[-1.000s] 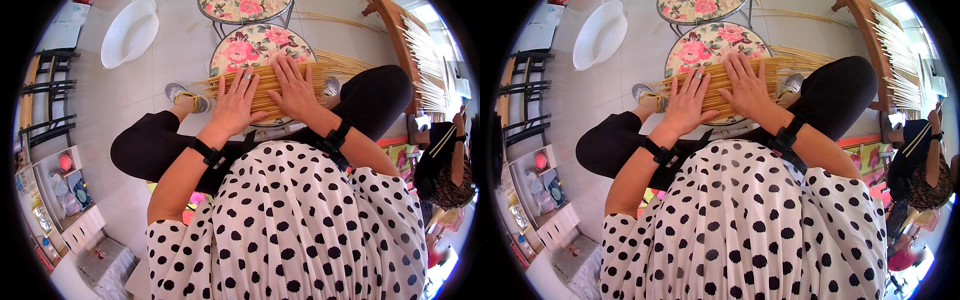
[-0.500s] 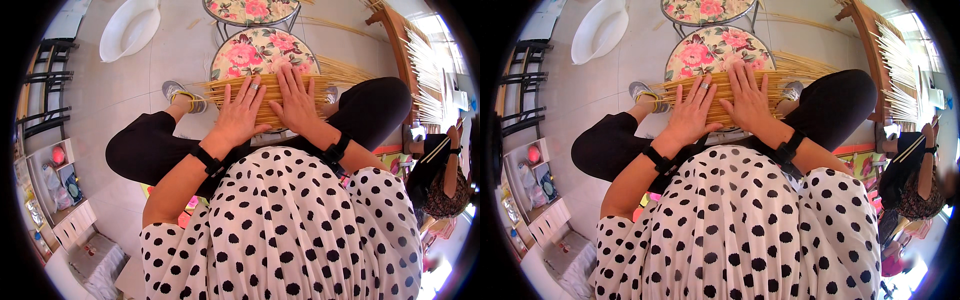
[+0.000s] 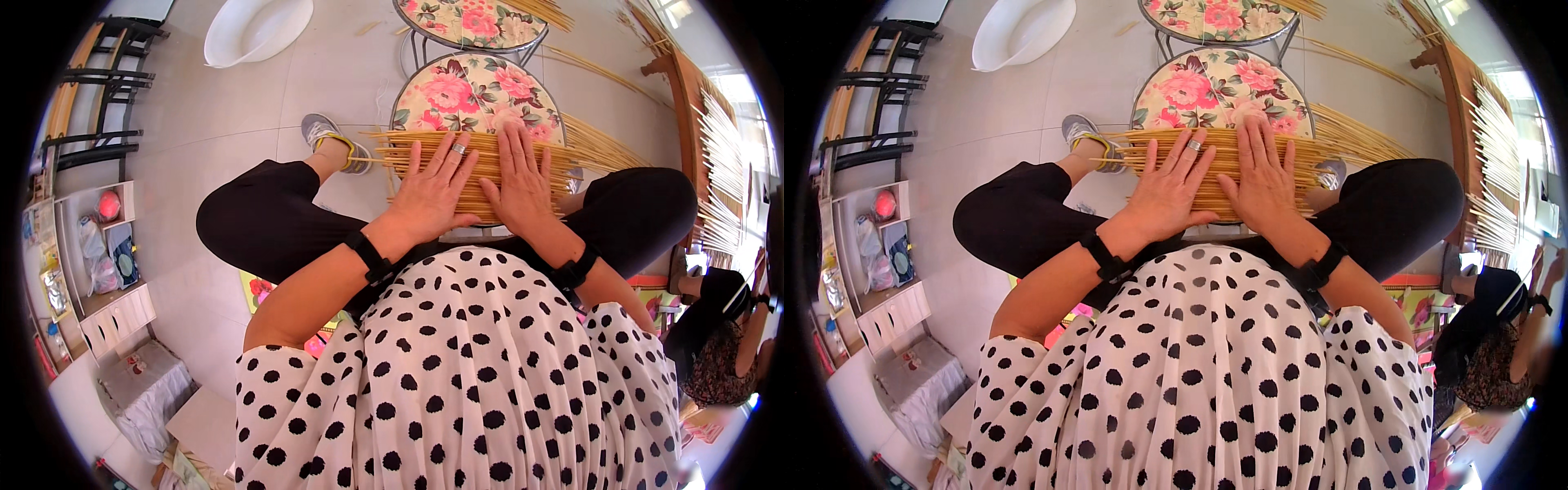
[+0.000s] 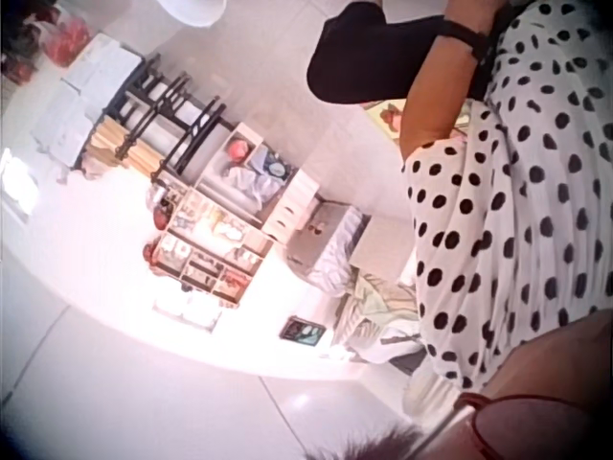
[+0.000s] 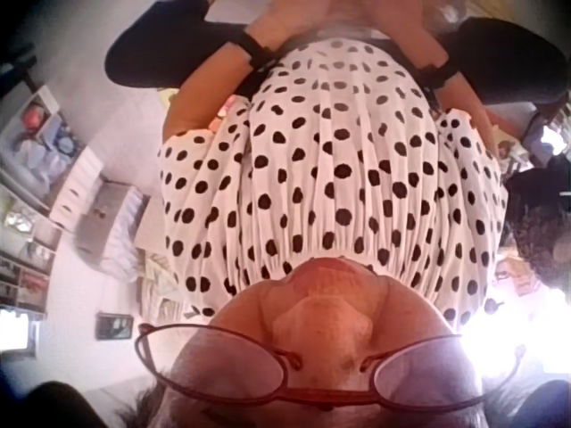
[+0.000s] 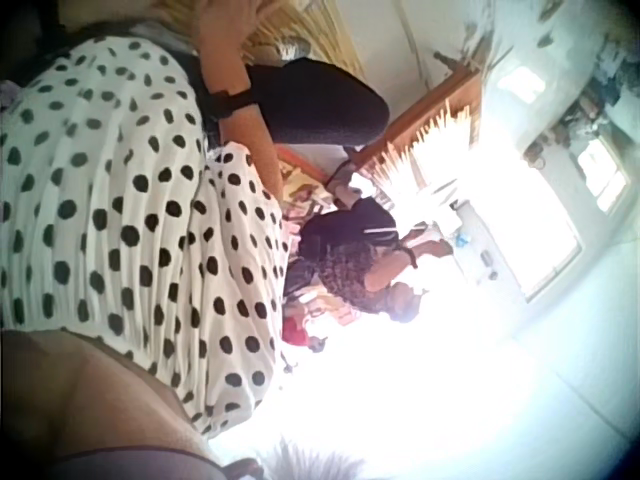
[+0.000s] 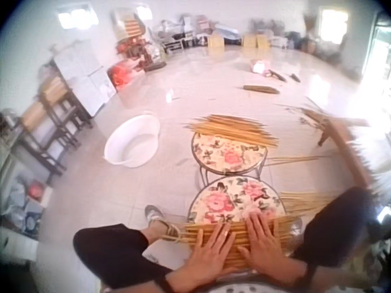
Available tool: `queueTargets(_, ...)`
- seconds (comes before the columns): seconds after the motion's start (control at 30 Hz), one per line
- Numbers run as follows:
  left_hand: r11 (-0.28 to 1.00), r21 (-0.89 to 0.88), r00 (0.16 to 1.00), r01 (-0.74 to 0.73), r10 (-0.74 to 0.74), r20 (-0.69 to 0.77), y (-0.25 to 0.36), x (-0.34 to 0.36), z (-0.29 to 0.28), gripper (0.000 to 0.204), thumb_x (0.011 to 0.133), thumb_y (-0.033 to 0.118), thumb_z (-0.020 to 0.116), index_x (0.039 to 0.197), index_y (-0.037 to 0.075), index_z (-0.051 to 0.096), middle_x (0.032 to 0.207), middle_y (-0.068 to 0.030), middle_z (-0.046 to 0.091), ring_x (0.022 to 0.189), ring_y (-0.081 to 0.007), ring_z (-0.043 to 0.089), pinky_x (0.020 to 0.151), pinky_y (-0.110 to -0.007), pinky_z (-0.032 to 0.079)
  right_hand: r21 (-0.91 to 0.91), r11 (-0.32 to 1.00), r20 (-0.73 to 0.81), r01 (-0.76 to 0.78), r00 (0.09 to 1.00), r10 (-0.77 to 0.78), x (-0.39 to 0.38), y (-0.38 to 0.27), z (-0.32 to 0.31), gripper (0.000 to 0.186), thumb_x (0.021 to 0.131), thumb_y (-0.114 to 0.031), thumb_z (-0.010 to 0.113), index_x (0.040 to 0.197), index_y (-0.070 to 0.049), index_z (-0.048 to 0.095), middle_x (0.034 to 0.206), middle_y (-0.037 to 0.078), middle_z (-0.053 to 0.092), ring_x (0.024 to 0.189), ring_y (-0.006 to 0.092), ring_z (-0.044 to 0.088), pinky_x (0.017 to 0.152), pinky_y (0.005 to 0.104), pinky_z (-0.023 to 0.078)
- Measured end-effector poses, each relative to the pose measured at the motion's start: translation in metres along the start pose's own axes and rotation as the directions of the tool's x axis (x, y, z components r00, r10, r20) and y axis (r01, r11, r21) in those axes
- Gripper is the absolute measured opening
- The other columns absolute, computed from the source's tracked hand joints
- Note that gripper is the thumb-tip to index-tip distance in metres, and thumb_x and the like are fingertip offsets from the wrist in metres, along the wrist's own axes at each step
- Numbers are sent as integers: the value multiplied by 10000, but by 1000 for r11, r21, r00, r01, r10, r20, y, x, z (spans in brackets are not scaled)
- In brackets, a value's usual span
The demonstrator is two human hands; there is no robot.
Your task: The person organizes bamboo sticks on a stool, aligns them, and uses pliers and string to bind them together.
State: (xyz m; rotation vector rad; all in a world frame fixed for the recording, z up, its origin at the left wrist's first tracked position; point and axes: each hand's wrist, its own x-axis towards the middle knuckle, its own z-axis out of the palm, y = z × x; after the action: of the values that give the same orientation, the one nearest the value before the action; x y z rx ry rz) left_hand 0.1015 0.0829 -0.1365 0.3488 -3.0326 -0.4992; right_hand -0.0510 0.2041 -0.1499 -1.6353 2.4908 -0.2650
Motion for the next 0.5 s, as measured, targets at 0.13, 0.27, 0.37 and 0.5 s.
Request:
queueTargets(0.13, 999, -35, 1000, 12, -12, -2, -1, 4, 1, 983, 704, 561, 716, 1436, 27, 335, 1551, -163, 189, 1436, -331, 172, 1096, -612, 173, 3, 1000, 6, 25, 1000, -25, -2, -1, 0, 834, 846, -423, 608, 1479, -27, 237, 1555, 123, 212, 1454, 273, 151, 1138, 537, 130)
queueTargets(0.27, 1000, -20, 999, 15, -14, 35, -1, 7, 2, 992, 709, 568, 708, 1446, 29, 319, 1555, -163, 180, 1441, -333, 156, 1113, -607, 128, 18, 999, -28, 47, 999, -46, -3, 2, 5, 822, 844, -432, 603, 1468, -19, 264, 1545, 139, 233, 1450, 274, 164, 1136, 533, 140)
queueTargets(0.37, 998, -3, 995, 58, -58, 79, 2, 10, 0, 1001, 707, 574, 704, 1451, 30, 312, 1554, -165, 185, 1441, -333, 153, 1116, -601, 116, 15, 999, -33, 42, 999, -41, -3, 1, 5, 812, 844, -446, 594, 1458, -15, 284, 1539, 148, 239, 1444, 283, 177, 1137, 527, 145)
queueTargets(0.5, 997, 59, 994, 43, -49, 101, 2, 12, 0, 993, 702, 572, 713, 1452, 50, 325, 1550, -166, 205, 1445, -324, 151, 1108, -615, 130, 64, 997, -36, 38, 999, -36, -3, 3, 3, 810, 857, -471, 571, 1456, -6, 288, 1539, 149, 238, 1446, 283, 165, 1140, 522, 135)
